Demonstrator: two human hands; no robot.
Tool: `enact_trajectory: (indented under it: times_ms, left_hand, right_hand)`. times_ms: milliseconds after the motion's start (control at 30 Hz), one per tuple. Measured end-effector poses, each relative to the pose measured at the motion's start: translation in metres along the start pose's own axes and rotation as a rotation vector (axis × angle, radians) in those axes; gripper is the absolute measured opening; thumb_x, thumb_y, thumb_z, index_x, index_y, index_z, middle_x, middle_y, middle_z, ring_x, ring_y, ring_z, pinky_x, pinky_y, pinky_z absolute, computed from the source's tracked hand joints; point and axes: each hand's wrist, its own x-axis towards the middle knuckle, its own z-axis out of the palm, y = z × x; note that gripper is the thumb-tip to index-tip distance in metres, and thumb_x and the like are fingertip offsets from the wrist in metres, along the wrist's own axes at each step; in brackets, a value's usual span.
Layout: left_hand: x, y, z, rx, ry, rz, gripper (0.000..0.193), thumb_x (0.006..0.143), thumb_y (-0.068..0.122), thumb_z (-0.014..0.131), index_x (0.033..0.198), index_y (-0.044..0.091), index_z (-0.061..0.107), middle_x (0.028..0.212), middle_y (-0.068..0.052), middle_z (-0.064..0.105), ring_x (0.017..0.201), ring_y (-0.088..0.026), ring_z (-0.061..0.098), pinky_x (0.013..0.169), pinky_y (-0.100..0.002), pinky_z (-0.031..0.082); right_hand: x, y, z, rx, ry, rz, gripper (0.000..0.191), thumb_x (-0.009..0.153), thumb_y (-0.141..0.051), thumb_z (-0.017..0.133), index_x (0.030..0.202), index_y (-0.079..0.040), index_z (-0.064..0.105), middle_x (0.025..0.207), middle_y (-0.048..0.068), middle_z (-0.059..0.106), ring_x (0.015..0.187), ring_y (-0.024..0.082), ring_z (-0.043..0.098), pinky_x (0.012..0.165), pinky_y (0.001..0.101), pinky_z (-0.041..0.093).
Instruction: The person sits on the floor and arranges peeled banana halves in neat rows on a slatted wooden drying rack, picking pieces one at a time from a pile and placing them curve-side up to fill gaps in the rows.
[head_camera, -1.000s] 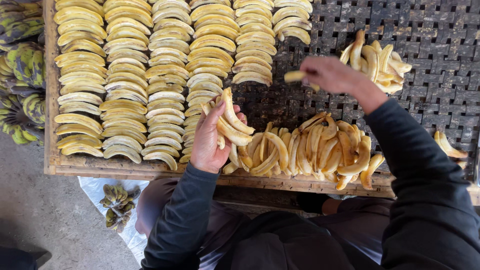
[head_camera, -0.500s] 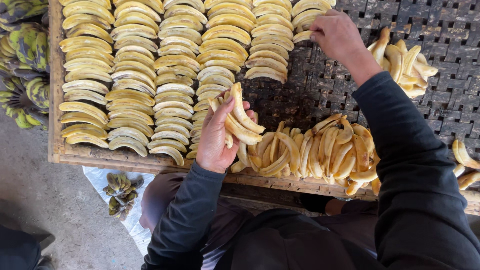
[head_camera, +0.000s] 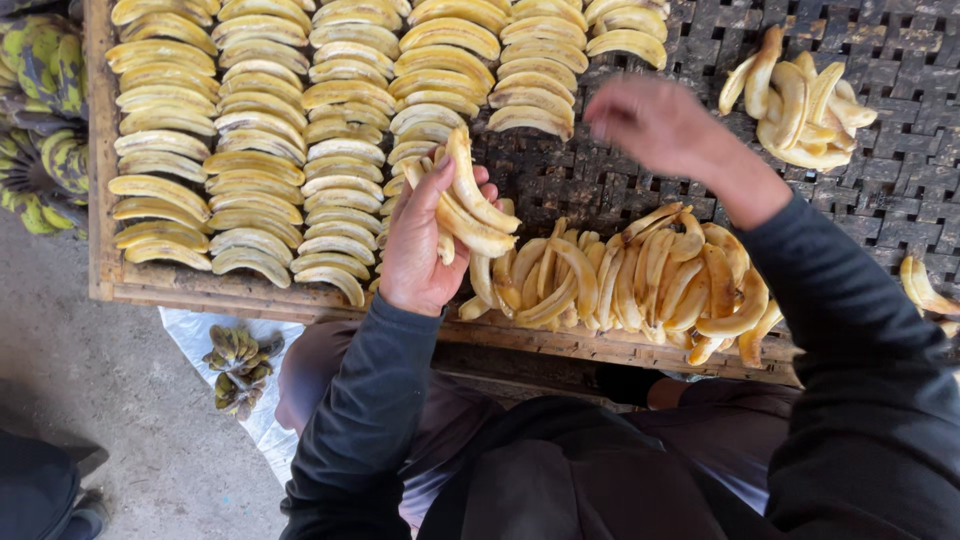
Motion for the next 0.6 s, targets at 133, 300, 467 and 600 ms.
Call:
enact_trajectory:
  times_ms: [133, 300, 467, 600]
  left_hand:
    - [0.0, 0.007, -0.004, 0.01, -0.003, 0.028, 0.035, 0.098, 0.025, 0.07, 0.124, 0.003, 0.062, 0.103, -0.011, 0.069, 0.094, -0.024, 0.069, 0.088, -0.042, 0.061]
    - [0.0, 0.01, -0.008, -0.001, -0.038, 0.064, 0.035, 0.099, 0.026, 0.071, 0.123, 0.002, 0.062, 0.102, -0.011, 0.069, 0.094, -0.023, 0.069, 0.088, -0.042, 0.061]
    - [0.0, 0.013, -0.011, -0.017, -0.068, 0.073, 0.034, 0.098, 0.025, 0.071, 0.121, 0.001, 0.062, 0.102, -0.011, 0.069, 0.093, -0.023, 0.07, 0.087, -0.042, 0.061]
    - [-0.003, 0.014, -0.012, -0.043, -0.099, 0.075, 0.034, 0.099, 0.025, 0.071, 0.121, 0.001, 0.062, 0.101, -0.011, 0.069, 0.093, -0.024, 0.069, 0.086, -0.042, 0.06]
  right_hand:
    - [-0.037, -0.059, 0.016, 0.072, -0.437, -0.004, 0.038, 0.094, -0.039, 0.066, 0.117, -0.009, 0.067, 0.102, 0.009, 0.073, 0.091, 0.025, 0.073, 0.082, 0.0406, 0.057]
    - [-0.061, -0.098, 0.033, -0.122, -0.315, -0.099, 0.048, 0.086, -0.041, 0.074, 0.116, -0.005, 0.063, 0.101, 0.015, 0.072, 0.097, 0.037, 0.066, 0.084, 0.0484, 0.051]
    - [-0.07, -0.109, 0.037, -0.167, -0.235, -0.047, 0.041, 0.086, -0.033, 0.073, 0.113, -0.004, 0.062, 0.1, 0.014, 0.071, 0.097, 0.036, 0.065, 0.086, 0.0493, 0.05]
    - [-0.074, -0.109, 0.036, -0.084, -0.229, 0.036, 0.035, 0.091, -0.03, 0.069, 0.112, -0.003, 0.06, 0.097, 0.015, 0.068, 0.093, 0.034, 0.065, 0.083, 0.0469, 0.051]
